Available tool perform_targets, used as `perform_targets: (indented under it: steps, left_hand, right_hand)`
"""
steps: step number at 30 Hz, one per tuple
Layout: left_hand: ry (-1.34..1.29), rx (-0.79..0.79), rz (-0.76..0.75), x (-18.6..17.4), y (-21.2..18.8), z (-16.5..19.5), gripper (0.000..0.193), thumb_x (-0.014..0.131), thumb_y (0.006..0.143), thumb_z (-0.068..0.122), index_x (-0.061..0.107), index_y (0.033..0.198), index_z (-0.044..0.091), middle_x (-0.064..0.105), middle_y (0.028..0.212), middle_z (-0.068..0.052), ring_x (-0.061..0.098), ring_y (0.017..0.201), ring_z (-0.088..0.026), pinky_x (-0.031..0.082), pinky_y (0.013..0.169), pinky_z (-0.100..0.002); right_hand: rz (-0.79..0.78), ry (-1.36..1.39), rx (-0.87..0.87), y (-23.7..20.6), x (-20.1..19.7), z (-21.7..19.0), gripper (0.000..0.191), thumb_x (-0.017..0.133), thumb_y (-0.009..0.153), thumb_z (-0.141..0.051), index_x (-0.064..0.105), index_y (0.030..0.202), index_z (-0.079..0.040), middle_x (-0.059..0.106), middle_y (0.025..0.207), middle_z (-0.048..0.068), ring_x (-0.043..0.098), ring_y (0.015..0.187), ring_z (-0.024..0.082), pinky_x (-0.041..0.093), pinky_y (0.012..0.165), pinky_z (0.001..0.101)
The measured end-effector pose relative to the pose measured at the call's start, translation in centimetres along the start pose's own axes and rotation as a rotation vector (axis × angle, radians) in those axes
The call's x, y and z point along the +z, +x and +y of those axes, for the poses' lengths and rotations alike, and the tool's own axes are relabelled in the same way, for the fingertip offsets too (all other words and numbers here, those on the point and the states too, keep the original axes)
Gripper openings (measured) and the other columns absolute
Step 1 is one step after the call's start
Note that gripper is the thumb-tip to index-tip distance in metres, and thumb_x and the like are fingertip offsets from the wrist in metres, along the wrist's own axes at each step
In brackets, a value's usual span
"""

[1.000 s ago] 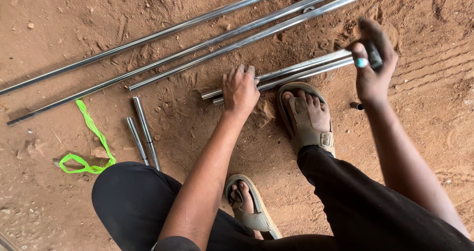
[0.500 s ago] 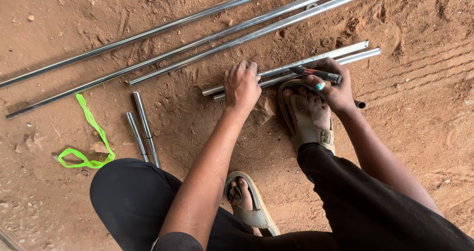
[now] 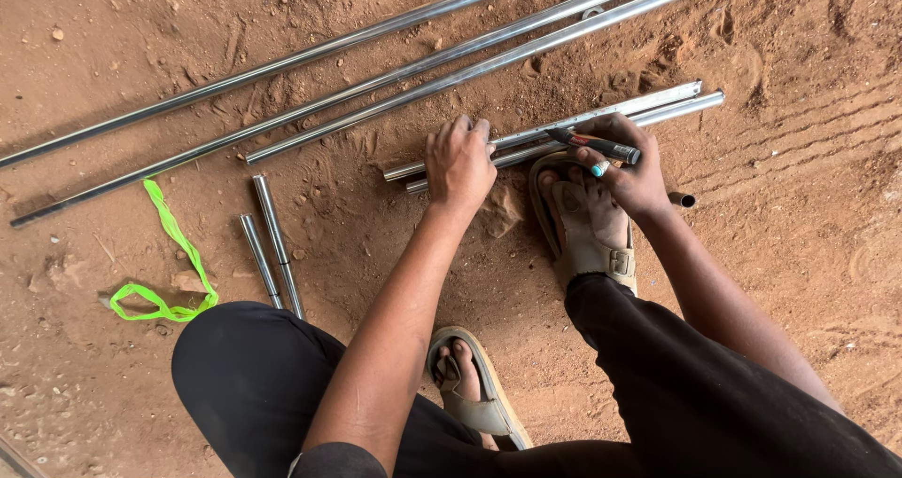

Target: The person measures and marks several metal rods using a folding ruler and a marker. They place the ruler along the rods, mark specific points, and repeat the process for multiple rods.

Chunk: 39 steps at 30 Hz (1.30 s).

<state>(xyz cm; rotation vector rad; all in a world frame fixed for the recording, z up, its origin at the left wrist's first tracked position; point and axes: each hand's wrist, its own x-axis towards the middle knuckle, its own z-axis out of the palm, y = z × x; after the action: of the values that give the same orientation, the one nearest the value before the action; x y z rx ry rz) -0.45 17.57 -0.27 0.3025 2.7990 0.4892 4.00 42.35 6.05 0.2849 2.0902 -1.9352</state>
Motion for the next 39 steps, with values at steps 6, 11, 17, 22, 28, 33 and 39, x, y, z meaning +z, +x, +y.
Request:
perform_targets:
  steps: [6,11,17,22,28,33,39]
  left_hand:
    - [-0.003,0.004,-0.010,0.1,0.0,-0.1,0.022,0.075,0.087,0.009,0.072,0.109,0.004,0.070,0.097,-0.013,0.065,0.092,-0.024,0.053,0.088,-0.047]
    - [0.012,0.022,0.061,0.0,0.0,0.0,0.027,0.075,0.082,0.010,0.073,0.109,0.005,0.071,0.100,-0.015,0.066,0.093,-0.026,0.053,0.090,-0.050]
    - [-0.023,0.010,0.033,-0.3,-0.2,0.1,0.028,0.075,0.086,0.010,0.072,0.113,0.003,0.071,0.101,-0.016,0.066,0.094,-0.026,0.053,0.091,-0.052]
    - [-0.018,-0.031,-0.051,-0.4,-0.2,0.1,0.018,0.074,0.090,0.008,0.072,0.107,0.003,0.070,0.099,-0.014,0.066,0.093,-0.024,0.054,0.088,-0.046]
    - [-0.026,-0.005,0.001,-0.5,-0.2,0.2,0.018,0.076,0.086,0.008,0.072,0.103,0.003,0.069,0.091,-0.012,0.064,0.086,-0.023,0.052,0.080,-0.043]
    - [-0.006,0.026,0.055,-0.4,-0.3,0.1,0.022,0.076,0.085,0.009,0.072,0.106,0.003,0.069,0.093,-0.013,0.064,0.086,-0.023,0.052,0.080,-0.044]
    - [0.005,0.019,0.047,-0.3,-0.1,0.2,0.025,0.076,0.084,0.010,0.072,0.108,0.003,0.071,0.098,-0.015,0.066,0.090,-0.025,0.053,0.086,-0.048]
  right_hand:
    - [0.001,0.003,-0.007,0.0,0.1,0.0,0.028,0.073,0.092,-0.009,0.065,0.117,-0.001,0.072,0.108,0.009,0.071,0.106,0.017,0.057,0.098,0.0333]
    - [0.005,-0.049,0.008,0.0,0.0,0.1,0.027,0.074,0.091,-0.008,0.066,0.117,-0.001,0.073,0.106,0.009,0.070,0.103,0.017,0.058,0.096,0.0327]
    - [-0.045,-0.059,-0.049,0.0,0.3,0.3,0.027,0.076,0.092,-0.007,0.064,0.116,-0.002,0.073,0.108,0.010,0.072,0.106,0.017,0.059,0.098,0.0333]
    - [-0.066,-0.061,-0.039,0.1,1.1,0.1,0.029,0.075,0.091,-0.008,0.064,0.118,-0.002,0.074,0.110,0.010,0.072,0.108,0.017,0.058,0.100,0.0347]
    - [-0.052,-0.152,-0.053,0.2,1.4,-0.5,0.029,0.077,0.090,-0.008,0.067,0.117,-0.003,0.067,0.111,0.008,0.069,0.107,0.018,0.057,0.097,0.0349]
    - [-0.055,-0.166,-0.052,0.2,1.4,-0.7,0.028,0.077,0.090,-0.009,0.068,0.116,-0.004,0.066,0.111,0.007,0.069,0.108,0.019,0.057,0.098,0.0355]
    - [-0.054,-0.227,-0.081,0.2,1.5,-0.7,0.028,0.077,0.090,-0.009,0.069,0.116,-0.004,0.065,0.109,0.009,0.068,0.105,0.021,0.056,0.096,0.0375]
